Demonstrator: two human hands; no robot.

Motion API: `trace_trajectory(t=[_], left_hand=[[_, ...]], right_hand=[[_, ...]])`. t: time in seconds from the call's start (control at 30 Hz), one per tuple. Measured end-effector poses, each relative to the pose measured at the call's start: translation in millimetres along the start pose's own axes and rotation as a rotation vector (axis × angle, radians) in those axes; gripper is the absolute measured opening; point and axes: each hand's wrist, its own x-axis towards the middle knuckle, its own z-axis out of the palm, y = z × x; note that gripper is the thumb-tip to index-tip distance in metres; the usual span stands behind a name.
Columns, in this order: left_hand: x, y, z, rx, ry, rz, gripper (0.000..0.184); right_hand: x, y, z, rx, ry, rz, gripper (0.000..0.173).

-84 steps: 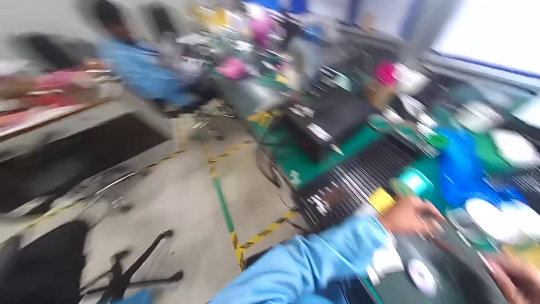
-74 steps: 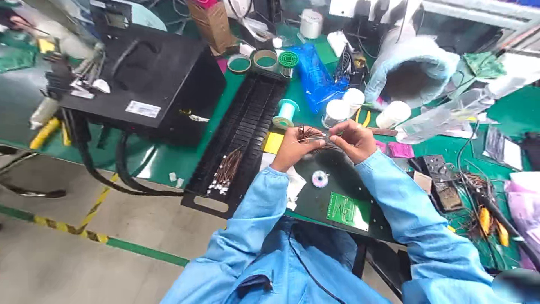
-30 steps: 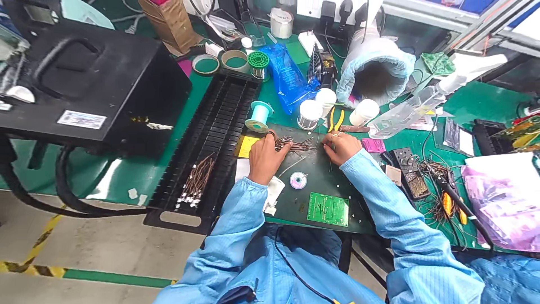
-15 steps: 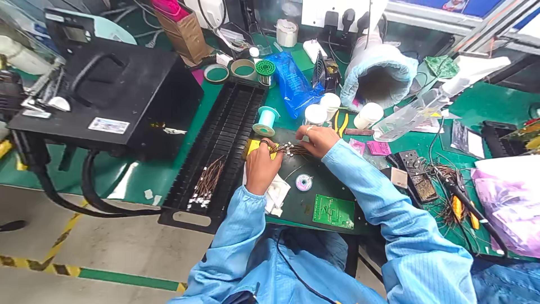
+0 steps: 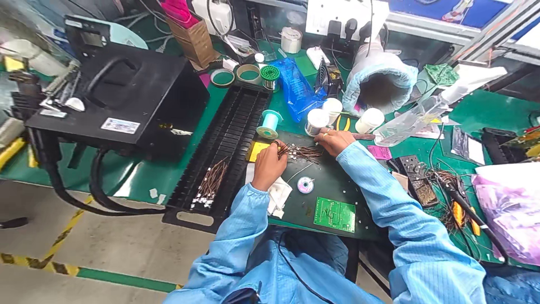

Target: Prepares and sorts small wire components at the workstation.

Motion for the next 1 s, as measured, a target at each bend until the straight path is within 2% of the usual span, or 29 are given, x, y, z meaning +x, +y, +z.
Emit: trace_trajectory(t=[0.13,0.23,0.3,0.47,0.63,0.8,0.87,0.93,1.0], left_hand=[[-3.0,-9.4,-2.8,-0.21,0.084,0.032,0.023],[-5.7,-7.7,-7.0,-0.656,0.055,0.027,0.019],[-9.4,-3.2,-11.1,-1.003,0.008,-0.047,0.013],[-11.9,-2.2,-19.7,-1.519,-0.148,-0.197,0.034],[-12.3,5.8,-20.3,-1.616,-0.11,-0.29,0.042],[-11.8,6.1,-20.8,-1.652,-0.157,-0.228,0.057],[-13.1,6.3,-20.7,-1.622,-0.164,-0.213,0.049],[-13.0,6.6,-19.4,-1.549,-0.18,-0.177,0.034],[-12.3,7.0,-14.9,-1.497,-0.217,-0.124,0.027]], right_hand=[[-3.0,-6.6,1.5,-0.058,-0.003,0.031,0.019],[-4.0,-10.9,6.2,-0.115,-0.002,0.082,0.016],[-5.0,-16.8,2.8,-0.05,-0.022,0.122,0.017],[-0.3,-31.0,-5.5,0.133,0.114,0.076,0.022],[12.9,-51.0,-13.0,0.087,0.043,0.047,0.02],[17.2,-63.3,-10.7,0.1,-0.079,0.029,0.024],[11.4,-57.7,-19.2,0.097,0.004,0.025,0.024],[5.8,-49.6,-29.9,0.13,0.189,-0.031,0.023],[2.0,-49.2,-38.5,0.258,0.305,-0.063,0.026]])
